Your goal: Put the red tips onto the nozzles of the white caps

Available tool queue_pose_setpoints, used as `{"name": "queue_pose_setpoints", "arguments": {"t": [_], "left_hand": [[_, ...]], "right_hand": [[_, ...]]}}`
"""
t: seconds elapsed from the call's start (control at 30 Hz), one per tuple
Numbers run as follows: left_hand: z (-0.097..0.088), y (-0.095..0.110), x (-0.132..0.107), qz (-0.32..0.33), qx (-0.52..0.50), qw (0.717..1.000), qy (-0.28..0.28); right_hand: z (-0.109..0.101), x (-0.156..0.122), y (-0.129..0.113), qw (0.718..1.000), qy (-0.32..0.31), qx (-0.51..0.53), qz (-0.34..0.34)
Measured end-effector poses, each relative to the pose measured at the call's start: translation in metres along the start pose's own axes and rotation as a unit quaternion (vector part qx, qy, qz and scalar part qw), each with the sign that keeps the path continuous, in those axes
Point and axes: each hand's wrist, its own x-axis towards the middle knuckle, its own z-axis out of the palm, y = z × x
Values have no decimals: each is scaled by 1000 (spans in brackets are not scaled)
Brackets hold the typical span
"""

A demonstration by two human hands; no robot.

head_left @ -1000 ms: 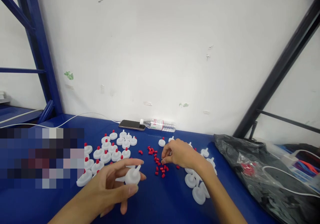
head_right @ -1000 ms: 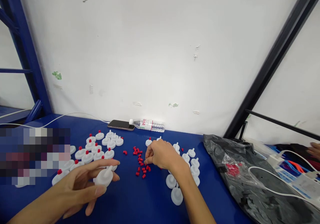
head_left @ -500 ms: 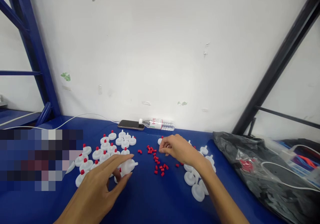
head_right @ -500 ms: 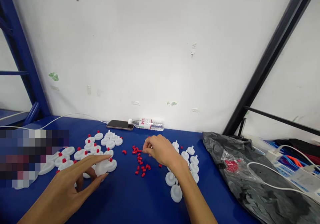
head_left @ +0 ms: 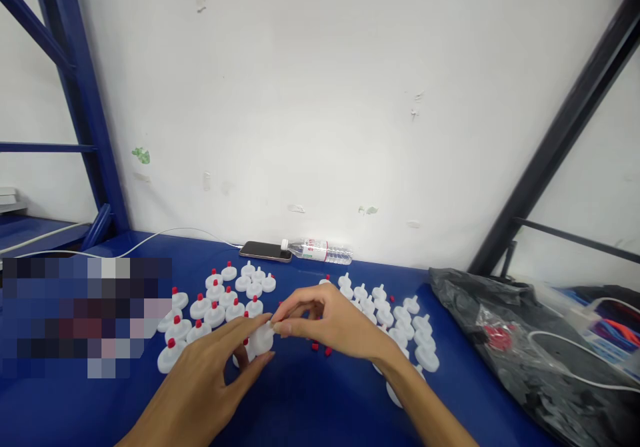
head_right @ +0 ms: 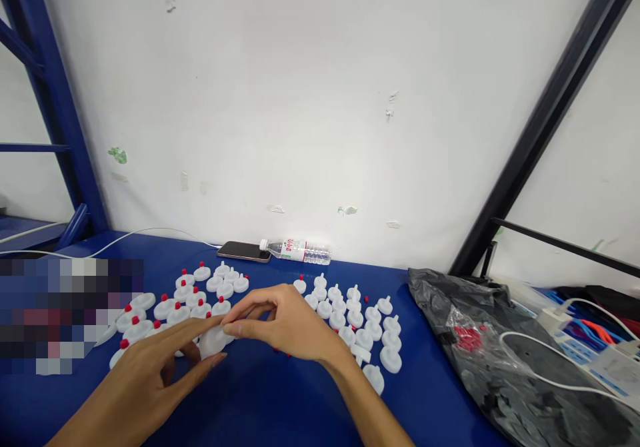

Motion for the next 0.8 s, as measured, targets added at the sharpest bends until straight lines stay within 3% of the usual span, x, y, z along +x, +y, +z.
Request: {"name": "queue_pose_setpoints", "arguments": {"t": [0.17,0.3,0.5,0.8], "left_hand": [[1,-4,-2,-67,-36,997,-27],[-2,-2,-2,-96,-121,986,-69],[-11,-2,3,-99,-325,933,-122],[-12,5,3,-118,-341,919,-158]], "right_hand": [[0,0,0,1000,12,2,12],[8,0,-1,1000,11,-7,5],[23,2,2,998,7,-7,-58],[25,-1,2,997,-9,-13,-70]]}}
